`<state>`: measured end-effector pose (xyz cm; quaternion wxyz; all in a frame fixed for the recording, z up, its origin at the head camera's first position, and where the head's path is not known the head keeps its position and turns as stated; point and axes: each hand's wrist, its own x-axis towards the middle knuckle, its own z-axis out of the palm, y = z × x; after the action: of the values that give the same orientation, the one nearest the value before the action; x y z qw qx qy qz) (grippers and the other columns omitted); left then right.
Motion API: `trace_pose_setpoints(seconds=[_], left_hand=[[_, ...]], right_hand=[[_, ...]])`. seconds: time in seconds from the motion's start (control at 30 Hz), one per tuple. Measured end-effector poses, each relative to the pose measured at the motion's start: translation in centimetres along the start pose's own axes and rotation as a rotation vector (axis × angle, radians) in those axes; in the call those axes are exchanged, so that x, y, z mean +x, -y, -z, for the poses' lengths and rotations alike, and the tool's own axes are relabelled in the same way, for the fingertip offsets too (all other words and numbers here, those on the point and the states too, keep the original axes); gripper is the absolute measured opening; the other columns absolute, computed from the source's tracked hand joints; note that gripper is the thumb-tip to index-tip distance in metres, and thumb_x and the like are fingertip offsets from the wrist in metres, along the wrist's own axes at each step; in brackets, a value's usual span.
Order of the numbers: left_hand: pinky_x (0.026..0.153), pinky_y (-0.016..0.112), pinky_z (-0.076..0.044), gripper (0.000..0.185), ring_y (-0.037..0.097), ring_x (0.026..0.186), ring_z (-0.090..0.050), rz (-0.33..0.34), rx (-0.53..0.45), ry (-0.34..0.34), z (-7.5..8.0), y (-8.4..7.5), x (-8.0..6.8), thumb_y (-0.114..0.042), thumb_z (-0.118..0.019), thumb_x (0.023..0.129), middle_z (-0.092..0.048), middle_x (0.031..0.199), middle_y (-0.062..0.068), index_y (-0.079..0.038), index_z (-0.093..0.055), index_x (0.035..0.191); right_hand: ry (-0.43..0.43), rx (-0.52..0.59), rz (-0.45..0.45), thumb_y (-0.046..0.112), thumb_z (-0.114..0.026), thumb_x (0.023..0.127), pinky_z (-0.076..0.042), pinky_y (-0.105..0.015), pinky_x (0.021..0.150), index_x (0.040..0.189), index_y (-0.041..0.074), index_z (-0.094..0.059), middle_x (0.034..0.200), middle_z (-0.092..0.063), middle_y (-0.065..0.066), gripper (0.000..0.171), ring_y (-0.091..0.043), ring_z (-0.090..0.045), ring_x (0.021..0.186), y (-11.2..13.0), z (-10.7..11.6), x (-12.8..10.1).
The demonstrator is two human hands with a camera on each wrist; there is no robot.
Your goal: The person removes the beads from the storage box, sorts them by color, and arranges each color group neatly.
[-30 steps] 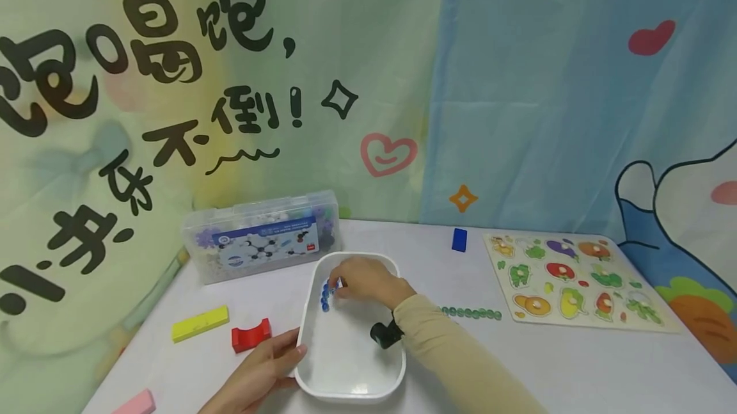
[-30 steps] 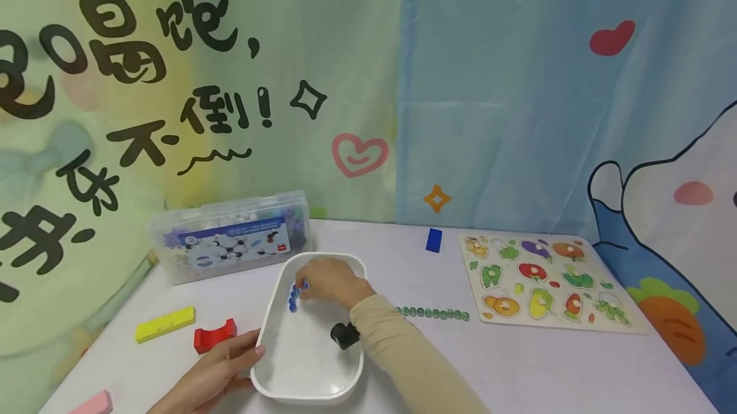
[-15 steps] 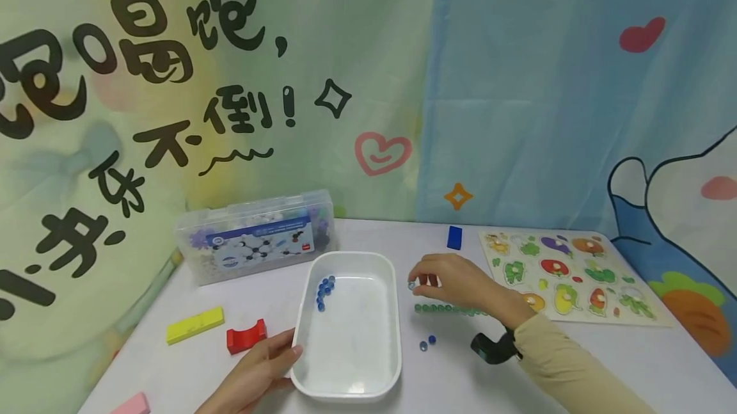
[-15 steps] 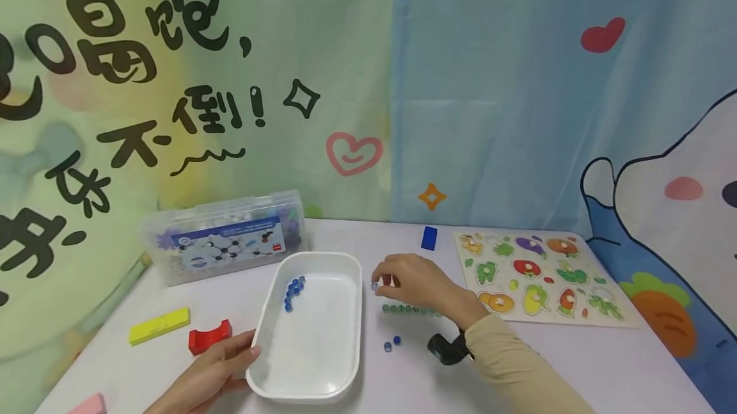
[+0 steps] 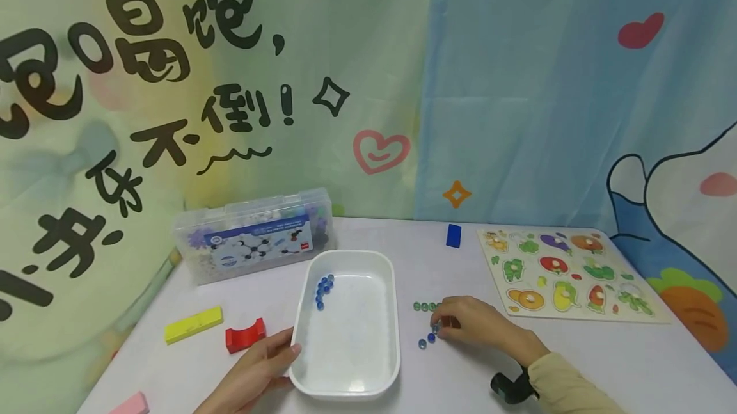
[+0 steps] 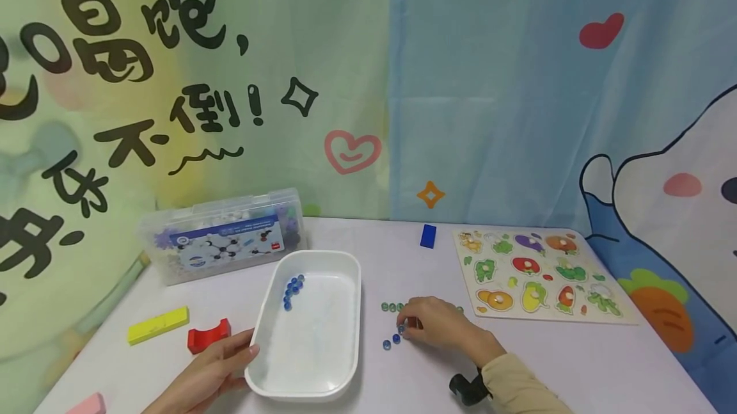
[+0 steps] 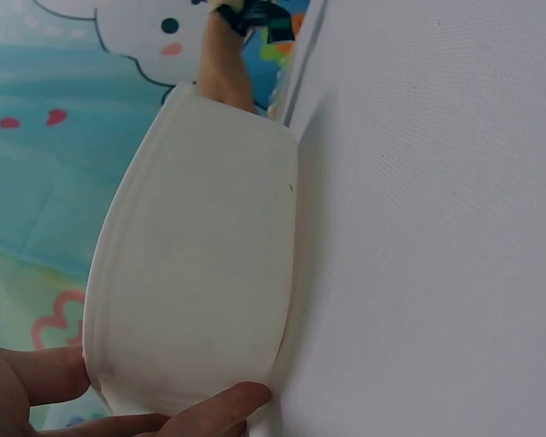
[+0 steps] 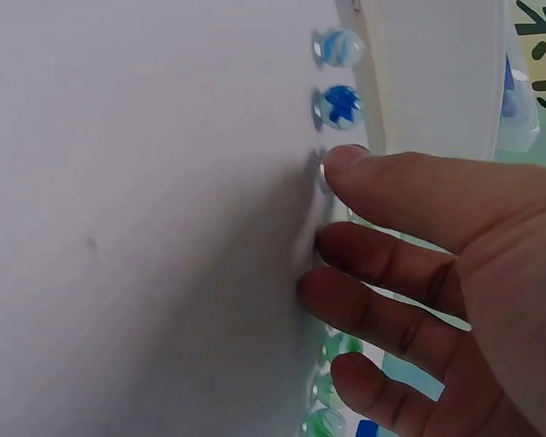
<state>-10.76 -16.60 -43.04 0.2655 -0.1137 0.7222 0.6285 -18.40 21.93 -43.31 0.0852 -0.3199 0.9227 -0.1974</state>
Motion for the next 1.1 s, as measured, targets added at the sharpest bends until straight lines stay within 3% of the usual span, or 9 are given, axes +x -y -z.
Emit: trace_pose_setpoints(seconds=[0.2, 0.7, 1.1], left_hand=[[0.092, 0.043, -0.056, 0.083, 0.020, 0.109, -0.062, 0.000, 0.007, 0.000, 0.0, 0.0, 0.0, -0.041, -0.066, 0.090, -0.039, 0.149, 0.025, 0.001, -0.028, 0.150], [0.092, 0.045, -0.055, 0.082, 0.021, 0.110, -0.061, -0.002, -0.001, -0.003, -0.2, -0.1, -0.1, -0.040, -0.065, 0.090, -0.037, 0.149, 0.026, 0.001, -0.027, 0.151], [0.092, 0.045, -0.055, 0.081, 0.023, 0.112, -0.061, -0.007, -0.011, -0.004, -0.2, 0.0, 0.0, -0.039, -0.064, 0.091, -0.037, 0.150, 0.026, 0.001, -0.027, 0.151]], right_hand=[[0.017, 0.013, -0.012, 0.025, -0.073, 0.085, -0.042, -0.016, 0.061, 0.099, 0.022, -0.074, 0.080, -0.055, 0.017, 0.014, 0.001, -0.046, 0.070, 0.4, -0.3, -0.4], [-0.073, -0.032, -0.024, 0.029, -0.075, 0.082, -0.042, -0.015, 0.060, 0.093, 0.022, -0.073, 0.082, -0.057, 0.016, 0.013, 0.004, -0.044, 0.069, 0.9, -1.4, -1.4], [-0.071, -0.008, -0.050, 0.029, -0.076, 0.082, -0.041, -0.015, 0.058, 0.094, 0.022, -0.073, 0.081, -0.055, 0.015, 0.014, 0.004, -0.043, 0.068, 1.1, -1.4, -1.6]])
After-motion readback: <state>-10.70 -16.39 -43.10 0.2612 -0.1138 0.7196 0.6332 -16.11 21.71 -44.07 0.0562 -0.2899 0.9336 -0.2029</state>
